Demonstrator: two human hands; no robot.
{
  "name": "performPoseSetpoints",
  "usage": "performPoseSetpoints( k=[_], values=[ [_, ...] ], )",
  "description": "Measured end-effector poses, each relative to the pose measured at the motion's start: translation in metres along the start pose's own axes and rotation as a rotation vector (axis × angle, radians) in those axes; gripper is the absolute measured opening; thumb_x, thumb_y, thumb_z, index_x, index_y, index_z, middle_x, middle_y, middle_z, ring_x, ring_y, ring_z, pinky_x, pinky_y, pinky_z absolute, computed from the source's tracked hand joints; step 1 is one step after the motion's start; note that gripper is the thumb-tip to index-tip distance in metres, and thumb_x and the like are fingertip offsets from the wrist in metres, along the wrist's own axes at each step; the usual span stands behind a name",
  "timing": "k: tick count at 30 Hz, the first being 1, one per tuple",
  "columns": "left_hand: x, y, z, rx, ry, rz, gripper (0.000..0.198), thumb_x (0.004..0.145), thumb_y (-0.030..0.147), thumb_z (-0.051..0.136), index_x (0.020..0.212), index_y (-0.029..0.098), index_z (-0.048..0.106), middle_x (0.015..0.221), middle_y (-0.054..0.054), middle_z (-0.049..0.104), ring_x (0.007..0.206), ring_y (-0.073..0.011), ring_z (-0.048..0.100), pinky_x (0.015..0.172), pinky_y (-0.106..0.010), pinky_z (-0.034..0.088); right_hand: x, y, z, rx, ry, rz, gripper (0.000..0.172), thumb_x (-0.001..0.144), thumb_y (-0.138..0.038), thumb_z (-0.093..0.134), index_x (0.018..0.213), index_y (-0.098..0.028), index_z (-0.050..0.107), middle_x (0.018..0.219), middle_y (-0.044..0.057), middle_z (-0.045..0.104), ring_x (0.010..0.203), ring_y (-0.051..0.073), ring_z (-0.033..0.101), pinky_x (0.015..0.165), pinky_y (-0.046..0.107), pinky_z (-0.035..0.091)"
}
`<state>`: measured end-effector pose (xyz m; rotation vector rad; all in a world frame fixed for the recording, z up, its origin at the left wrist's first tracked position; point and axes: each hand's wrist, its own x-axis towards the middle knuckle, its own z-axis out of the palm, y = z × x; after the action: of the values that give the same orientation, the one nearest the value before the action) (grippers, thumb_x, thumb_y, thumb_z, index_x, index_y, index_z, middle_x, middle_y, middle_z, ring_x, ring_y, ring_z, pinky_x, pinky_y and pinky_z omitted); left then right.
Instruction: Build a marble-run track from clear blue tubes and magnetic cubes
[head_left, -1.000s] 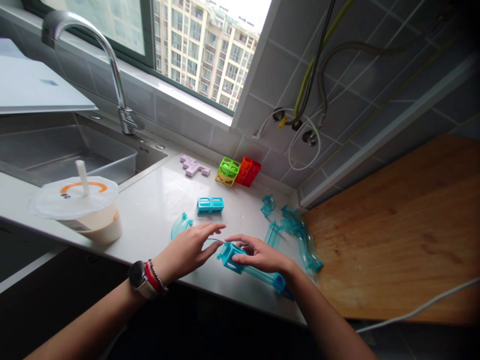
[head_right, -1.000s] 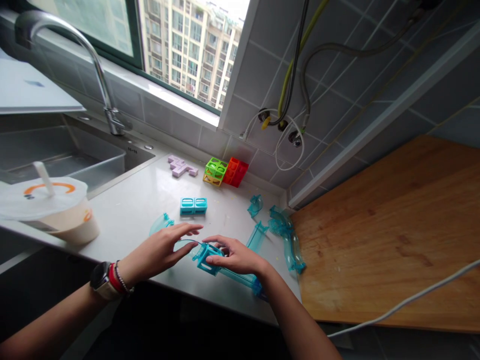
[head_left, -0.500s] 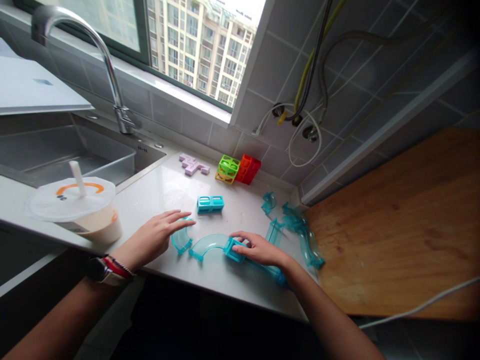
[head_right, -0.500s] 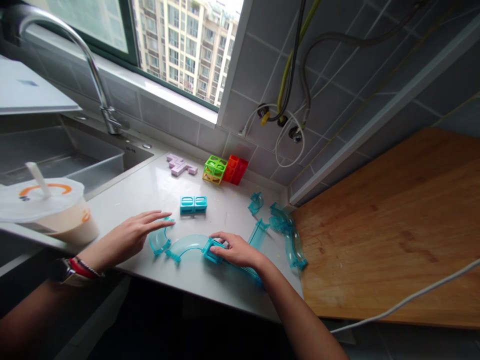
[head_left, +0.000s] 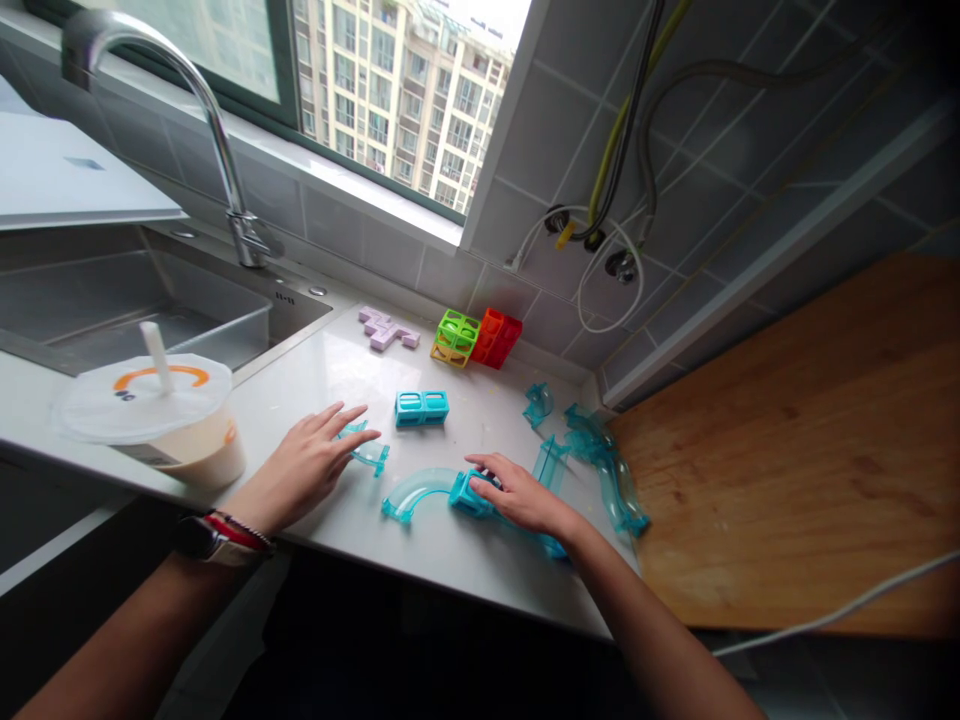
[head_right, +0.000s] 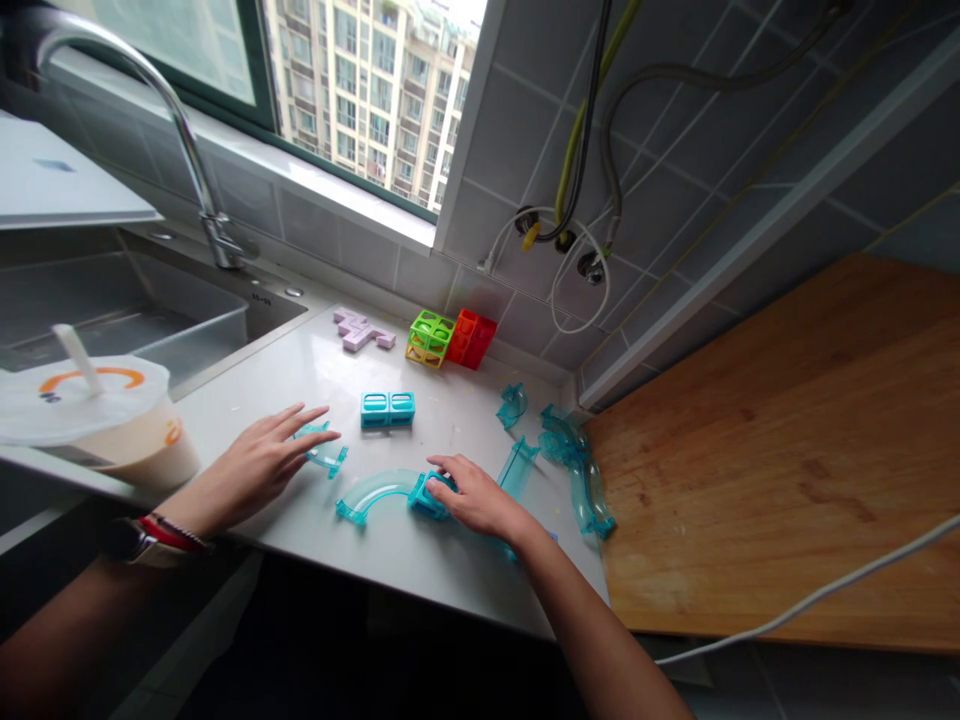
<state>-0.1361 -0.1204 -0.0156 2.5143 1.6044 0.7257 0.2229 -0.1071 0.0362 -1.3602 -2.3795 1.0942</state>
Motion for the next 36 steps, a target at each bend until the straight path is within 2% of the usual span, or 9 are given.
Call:
performPoseSetpoints(
  k=[5, 7, 11, 15, 19, 23, 27, 30, 36],
  values=[
    [0.007, 0.029, -0.022, -0.051, 0.045, -0.028, 0.045, 0.100, 0.034, 0.047, 0.144, 0.024, 0.051, 0.139, -0.014, 0.063, 0.133, -0.0342, 0.055, 0.117, -0.062, 0.030, -0.008, -0.011, -0.006, -0.024, 0.132, -0.090, 0.049, 0.095, -0.040, 0.063, 0.141, -0.024, 0.055, 0.130, 0.011, 0.061, 0.121, 0.025, 0.058, 0.108, 0.044, 0.044],
    [0.014, 0.048, -0.036, -0.168, 0.019, -0.013, 0.050, 0.100, 0.038, 0.049, 0.148, 0.023, 0.044, 0.128, -0.013, 0.069, 0.117, -0.0292, 0.066, 0.113, -0.054, 0.039, -0.010, -0.019, -0.010, -0.013, 0.205, -0.117, 0.043, 0.097, -0.037, 0.061, 0.137, -0.024, 0.058, 0.128, 0.011, 0.063, 0.117, 0.024, 0.060, 0.105, 0.044, 0.046],
    [0.033, 0.076, -0.055, -0.565, -0.155, -0.030, 0.055, 0.100, 0.041, 0.051, 0.151, 0.022, 0.040, 0.092, -0.005, 0.075, 0.081, -0.0194, 0.071, 0.078, -0.032, 0.056, -0.011, -0.036, -0.015, 0.055, 0.271, -0.174, 0.050, 0.094, -0.034, 0.064, 0.143, -0.026, 0.052, 0.127, 0.010, 0.064, 0.112, 0.023, 0.062, 0.099, 0.042, 0.051],
    [0.049, 0.086, -0.047, -0.950, -0.314, -0.162, 0.056, 0.098, 0.045, 0.054, 0.146, 0.016, 0.050, 0.087, -0.006, 0.073, 0.058, -0.0118, 0.060, 0.051, -0.023, 0.049, -0.008, -0.044, -0.012, 0.089, 0.249, -0.237, 0.076, 0.087, -0.036, 0.074, 0.154, -0.031, 0.037, 0.139, 0.010, 0.057, 0.114, 0.023, 0.061, 0.094, 0.040, 0.054],
    [0.052, 0.095, -0.030, -1.095, -0.440, -0.284, 0.056, 0.092, 0.047, 0.061, 0.140, 0.018, 0.059, 0.091, -0.008, 0.073, 0.055, -0.0109, 0.059, 0.048, -0.022, 0.049, 0.003, -0.039, -0.009, 0.028, 0.237, -0.321, 0.060, 0.089, -0.036, 0.073, 0.145, -0.028, 0.052, 0.133, 0.009, 0.063, 0.114, 0.023, 0.062, 0.096, 0.039, 0.052],
    [0.049, 0.099, -0.022, -0.905, -0.420, -0.322, 0.058, 0.089, 0.052, 0.062, 0.136, 0.018, 0.064, 0.102, -0.011, 0.074, 0.061, -0.0160, 0.066, 0.055, -0.029, 0.055, 0.012, -0.031, -0.007, -0.030, 0.210, -0.354, 0.045, 0.088, -0.037, 0.074, 0.131, -0.024, 0.064, 0.124, 0.008, 0.070, 0.113, 0.023, 0.063, 0.100, 0.040, 0.049],
    [0.050, 0.102, -0.017, -0.478, -0.206, -0.072, 0.044, 0.085, 0.043, 0.070, 0.122, 0.019, 0.073, 0.118, -0.013, 0.072, 0.088, -0.0236, 0.071, 0.079, -0.036, 0.059, 0.017, -0.027, 0.000, -0.038, 0.184, -0.306, 0.046, 0.086, -0.037, 0.077, 0.128, -0.024, 0.067, 0.121, 0.008, 0.072, 0.112, 0.024, 0.065, 0.098, 0.039, 0.051],
    [0.051, 0.107, -0.008, -0.304, -0.190, 0.023, 0.037, 0.088, 0.034, 0.068, 0.123, 0.021, 0.073, 0.112, -0.012, 0.075, 0.100, -0.0280, 0.071, 0.089, -0.039, 0.057, 0.017, -0.023, 0.007, -0.045, 0.184, -0.274, 0.045, 0.087, -0.034, 0.076, 0.130, -0.025, 0.066, 0.123, 0.008, 0.072, 0.115, 0.024, 0.065, 0.101, 0.039, 0.050],
    [0.044, 0.115, 0.010, -0.141, -0.236, 0.032, 0.031, 0.093, 0.029, 0.064, 0.122, 0.020, 0.071, 0.117, -0.012, 0.074, 0.105, -0.0295, 0.070, 0.088, -0.039, 0.057, -0.002, -0.007, 0.016, -0.116, 0.191, -0.175, 0.085, 0.078, -0.043, 0.084, 0.151, -0.021, 0.046, 0.147, 0.014, 0.057, 0.133, 0.030, 0.055, 0.113, 0.045, 0.044]
  ],
)
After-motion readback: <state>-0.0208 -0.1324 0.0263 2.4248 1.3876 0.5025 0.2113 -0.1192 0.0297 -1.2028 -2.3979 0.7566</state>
